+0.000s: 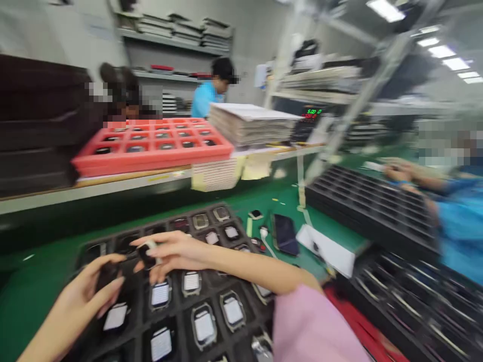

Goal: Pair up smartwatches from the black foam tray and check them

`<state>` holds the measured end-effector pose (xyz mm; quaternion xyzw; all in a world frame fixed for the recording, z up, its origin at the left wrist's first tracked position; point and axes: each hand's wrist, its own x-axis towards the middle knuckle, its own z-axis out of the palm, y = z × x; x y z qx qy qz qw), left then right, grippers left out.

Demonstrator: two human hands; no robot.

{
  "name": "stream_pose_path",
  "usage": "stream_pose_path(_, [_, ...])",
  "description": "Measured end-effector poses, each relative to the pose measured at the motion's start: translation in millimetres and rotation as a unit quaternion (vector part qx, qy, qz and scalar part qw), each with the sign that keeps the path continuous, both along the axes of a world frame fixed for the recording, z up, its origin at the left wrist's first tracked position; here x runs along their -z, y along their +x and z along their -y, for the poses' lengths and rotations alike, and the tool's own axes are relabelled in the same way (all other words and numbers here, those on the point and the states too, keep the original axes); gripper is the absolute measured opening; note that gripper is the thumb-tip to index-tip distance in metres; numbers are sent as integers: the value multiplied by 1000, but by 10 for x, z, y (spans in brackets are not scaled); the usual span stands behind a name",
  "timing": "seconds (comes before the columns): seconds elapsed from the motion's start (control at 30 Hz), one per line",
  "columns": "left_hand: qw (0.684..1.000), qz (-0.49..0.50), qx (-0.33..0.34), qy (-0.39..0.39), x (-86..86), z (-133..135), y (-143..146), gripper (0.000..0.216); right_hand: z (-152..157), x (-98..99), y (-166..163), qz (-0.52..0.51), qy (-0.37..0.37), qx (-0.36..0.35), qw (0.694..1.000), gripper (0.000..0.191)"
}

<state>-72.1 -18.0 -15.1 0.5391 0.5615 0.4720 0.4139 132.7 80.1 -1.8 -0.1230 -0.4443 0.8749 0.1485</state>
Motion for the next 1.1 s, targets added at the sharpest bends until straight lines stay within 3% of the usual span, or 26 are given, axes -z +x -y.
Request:
stream_pose_path(0.2, [998, -45, 24, 43, -64, -137, -76, 30, -63, -34, -78, 26, 28, 56, 998, 47])
stream_pose_path(0.37, [993, -80, 79, 27, -146, -69, -103, 27, 3, -144, -129, 61, 70, 74, 993, 44])
stream_pose_path(0.7, [994, -73, 66, 36, -161, -107, -155, 28, 20, -137, -156, 76, 114, 63, 989, 44])
stream_pose_path(1.1, [995, -75, 60, 29, -221, -91, -192, 29, 32, -149, -157, 73, 112, 69, 989, 46])
